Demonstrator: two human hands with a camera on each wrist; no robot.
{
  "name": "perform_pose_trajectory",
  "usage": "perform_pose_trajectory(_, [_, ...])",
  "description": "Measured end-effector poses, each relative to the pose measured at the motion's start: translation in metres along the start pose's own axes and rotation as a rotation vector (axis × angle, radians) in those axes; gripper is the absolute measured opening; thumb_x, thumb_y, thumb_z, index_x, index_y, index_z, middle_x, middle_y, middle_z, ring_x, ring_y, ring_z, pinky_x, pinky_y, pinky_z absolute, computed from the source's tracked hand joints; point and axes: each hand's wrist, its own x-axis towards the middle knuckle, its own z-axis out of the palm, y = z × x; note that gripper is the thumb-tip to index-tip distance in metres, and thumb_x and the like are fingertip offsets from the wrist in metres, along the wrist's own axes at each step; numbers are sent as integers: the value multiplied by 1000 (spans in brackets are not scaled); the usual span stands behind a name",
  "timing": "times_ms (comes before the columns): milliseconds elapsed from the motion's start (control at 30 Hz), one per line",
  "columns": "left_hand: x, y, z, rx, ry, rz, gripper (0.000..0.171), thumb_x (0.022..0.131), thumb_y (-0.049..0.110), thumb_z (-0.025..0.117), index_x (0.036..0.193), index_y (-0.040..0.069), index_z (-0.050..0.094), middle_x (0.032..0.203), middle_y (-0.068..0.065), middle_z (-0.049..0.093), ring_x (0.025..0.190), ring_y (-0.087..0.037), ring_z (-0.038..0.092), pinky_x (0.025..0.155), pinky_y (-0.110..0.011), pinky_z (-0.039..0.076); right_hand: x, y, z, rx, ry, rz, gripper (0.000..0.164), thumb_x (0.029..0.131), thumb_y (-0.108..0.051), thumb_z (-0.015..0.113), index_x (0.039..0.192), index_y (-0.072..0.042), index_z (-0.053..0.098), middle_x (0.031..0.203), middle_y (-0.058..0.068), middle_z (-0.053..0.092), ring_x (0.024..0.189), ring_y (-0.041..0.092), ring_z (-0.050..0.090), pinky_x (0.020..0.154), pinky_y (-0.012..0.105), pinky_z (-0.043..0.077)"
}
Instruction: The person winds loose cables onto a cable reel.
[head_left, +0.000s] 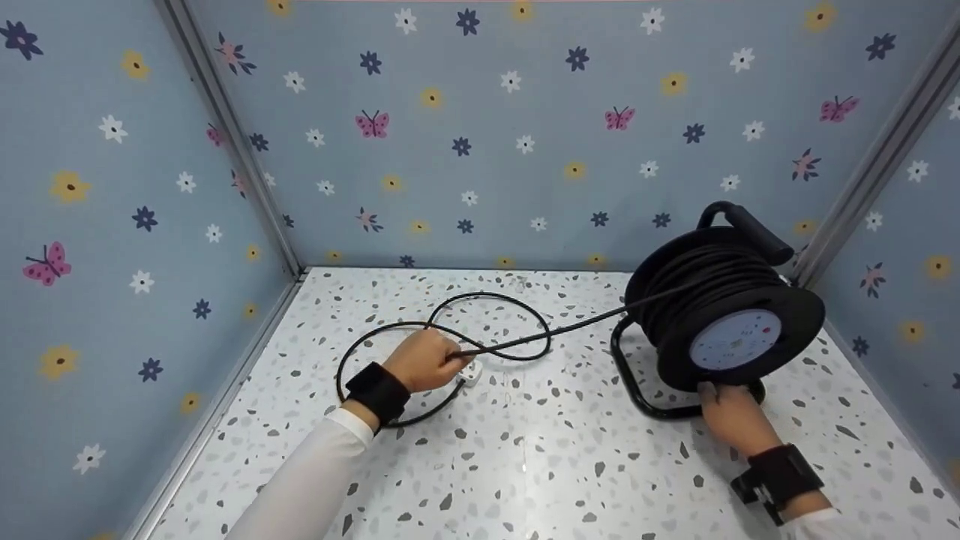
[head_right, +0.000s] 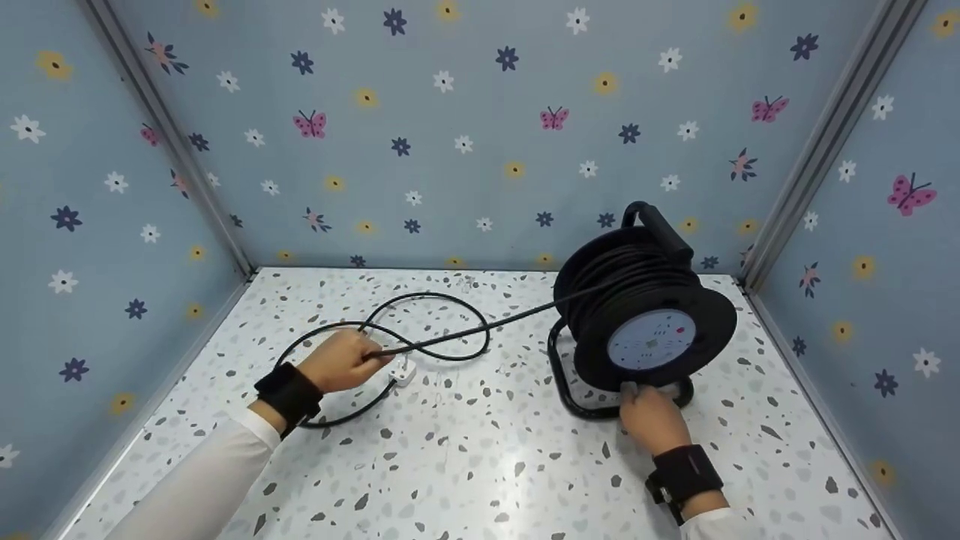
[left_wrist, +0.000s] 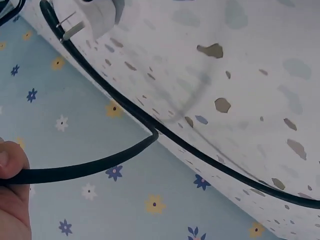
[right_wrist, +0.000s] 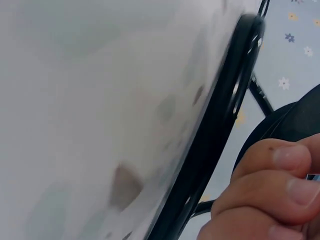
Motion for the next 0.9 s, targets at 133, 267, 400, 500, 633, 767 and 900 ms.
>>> perform_pose_trajectory(133, [3, 7, 15, 9, -25, 15, 55, 106, 35, 66, 59, 21, 42, 53, 16, 28, 48, -2, 25, 51, -21, 25, 0, -13, 1, 30, -41, 25, 64, 118, -33, 25, 127, 18, 63, 108, 35, 69, 97, 45, 70, 96, 66, 52])
perform_pose_trajectory(267, [10, 14, 28, 6, -23, 20, 53, 107, 40, 64, 64, 22, 41, 56, 14, 30, 50, -3, 28, 55, -23, 28, -3, -26, 4, 91, -48, 44, 60, 118, -35, 28, 112, 10, 68, 92, 20, 65, 87, 34, 66, 90, 60, 55])
perform_pose_trajectory(400, [18, 23, 38, 0, -18, 54, 43, 109, 39, 59, 73, 20, 45, 63, 11, 35, 57, -7, 33, 62, -26, 32, -6, -41, 6, 120, -48, 30, 55, 119, -36, 30, 85, -4, 61, 75, 7, 53, 67, 24, 59, 73, 45, 54])
perform_pose_trajectory(500, [24, 29, 44, -2, -7, 89, 37, 112, 33, 52, 79, 16, 48, 67, 9, 35, 60, -10, 36, 64, -29, 34, -8, -53, 6, 142, -34, -2, 52, 119, -35, 31, 72, -15, 45, 66, 0, 42, 59, 20, 51, 66, 37, 47])
perform_pose_trajectory(633, [32, 39, 50, 1, 10, 128, 31, 114, 24, 44, 88, 11, 52, 69, 8, 35, 61, -13, 38, 63, -30, 35, -10, -67, 1, 191, 0, -44, 53, 119, -35, 34, 69, -17, 40, 61, -3, 43, 57, 18, 51, 63, 35, 45])
perform_pose_trajectory(767, [40, 50, 54, 5, -5, 140, 29, 116, 24, 42, 93, 11, 55, 71, 9, 39, 61, -11, 41, 62, -29, 37, -10, -78, -5, 231, 17, -70, 55, 119, -36, 35, 68, -17, 40, 58, -4, 40, 50, 15, 42, 54, 32, 41])
perform_pose_trajectory(900, [47, 61, 58, 39, -22, 139, 31, 117, 26, 40, 94, 11, 55, 71, 9, 38, 61, -11, 40, 61, -28, 37, -10, -87, -14, 253, 34, -98, 55, 119, -34, 38, 67, -16, 42, 58, -4, 44, 50, 14, 43, 52, 31, 40])
